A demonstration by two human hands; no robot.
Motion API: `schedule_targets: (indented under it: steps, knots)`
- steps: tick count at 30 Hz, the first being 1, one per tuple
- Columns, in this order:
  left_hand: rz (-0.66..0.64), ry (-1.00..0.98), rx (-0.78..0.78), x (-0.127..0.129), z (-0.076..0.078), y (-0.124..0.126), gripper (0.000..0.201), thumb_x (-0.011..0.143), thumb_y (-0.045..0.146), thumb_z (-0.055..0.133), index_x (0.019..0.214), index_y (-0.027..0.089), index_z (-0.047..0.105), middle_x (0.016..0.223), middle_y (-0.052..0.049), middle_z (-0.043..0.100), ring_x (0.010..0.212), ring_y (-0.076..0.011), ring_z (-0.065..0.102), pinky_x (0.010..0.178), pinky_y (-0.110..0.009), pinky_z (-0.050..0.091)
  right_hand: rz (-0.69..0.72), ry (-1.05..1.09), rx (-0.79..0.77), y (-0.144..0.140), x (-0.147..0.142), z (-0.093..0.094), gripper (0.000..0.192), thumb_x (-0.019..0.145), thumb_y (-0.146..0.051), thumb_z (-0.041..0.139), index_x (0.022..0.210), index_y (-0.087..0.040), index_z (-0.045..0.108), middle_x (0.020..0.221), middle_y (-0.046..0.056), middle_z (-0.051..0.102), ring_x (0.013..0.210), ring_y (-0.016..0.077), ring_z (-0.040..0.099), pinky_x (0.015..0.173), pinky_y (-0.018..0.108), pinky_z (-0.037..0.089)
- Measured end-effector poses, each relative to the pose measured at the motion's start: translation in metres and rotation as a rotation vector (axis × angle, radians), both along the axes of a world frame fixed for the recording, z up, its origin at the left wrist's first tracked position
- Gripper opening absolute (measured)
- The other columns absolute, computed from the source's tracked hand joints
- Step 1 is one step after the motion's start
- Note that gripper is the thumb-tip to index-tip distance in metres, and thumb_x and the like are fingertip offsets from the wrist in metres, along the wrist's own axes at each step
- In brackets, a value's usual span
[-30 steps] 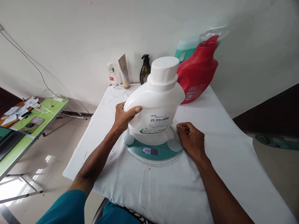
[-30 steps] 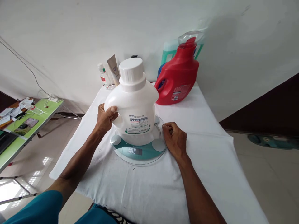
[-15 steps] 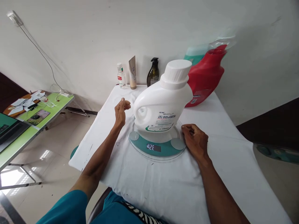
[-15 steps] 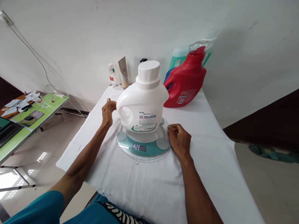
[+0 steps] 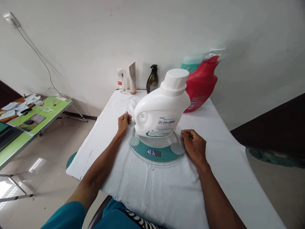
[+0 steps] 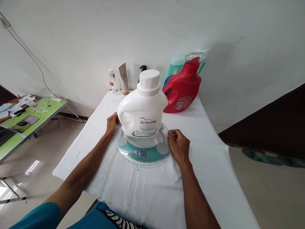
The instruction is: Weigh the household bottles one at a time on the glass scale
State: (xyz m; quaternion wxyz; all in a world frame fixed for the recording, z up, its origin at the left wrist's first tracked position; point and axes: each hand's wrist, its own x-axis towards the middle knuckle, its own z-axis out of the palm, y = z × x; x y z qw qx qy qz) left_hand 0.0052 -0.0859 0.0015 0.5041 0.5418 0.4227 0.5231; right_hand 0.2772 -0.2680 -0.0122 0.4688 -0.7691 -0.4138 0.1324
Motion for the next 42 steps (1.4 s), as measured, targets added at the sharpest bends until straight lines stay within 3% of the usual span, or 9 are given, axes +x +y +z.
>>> schedule_targets:
  steps: [11,42]
  knots:
    - [0.017,0.030,-0.023,0.0008,0.0042,-0.0022,0.049,0.093,0.056,0.061,0.062,0.018,0.055,0.055,0.000,0.049,0.056,-0.0119,0.045,0.057,-0.027,0.038,0.017,0.028,-0.015,0.0009,0.0023,-0.0005,0.043,0.082,-0.062,0.051,0.086,-0.022,0.066,0.079,0.008,0.073,0.078,0.0283,0.069,0.077,0.038,0.051]
    - [-0.019,0.107,-0.020,0.0055,0.0072,-0.0005,0.044,0.088,0.052,0.063,0.061,0.018,0.054,0.054,0.002,0.048,0.053,-0.0098,0.040,0.054,-0.025,0.033,0.017,0.050,-0.065,0.0017,0.0051,-0.0006,0.044,0.082,-0.063,0.051,0.086,-0.023,0.066,0.075,0.006,0.070,0.074,0.0266,0.067,0.074,0.037,0.049]
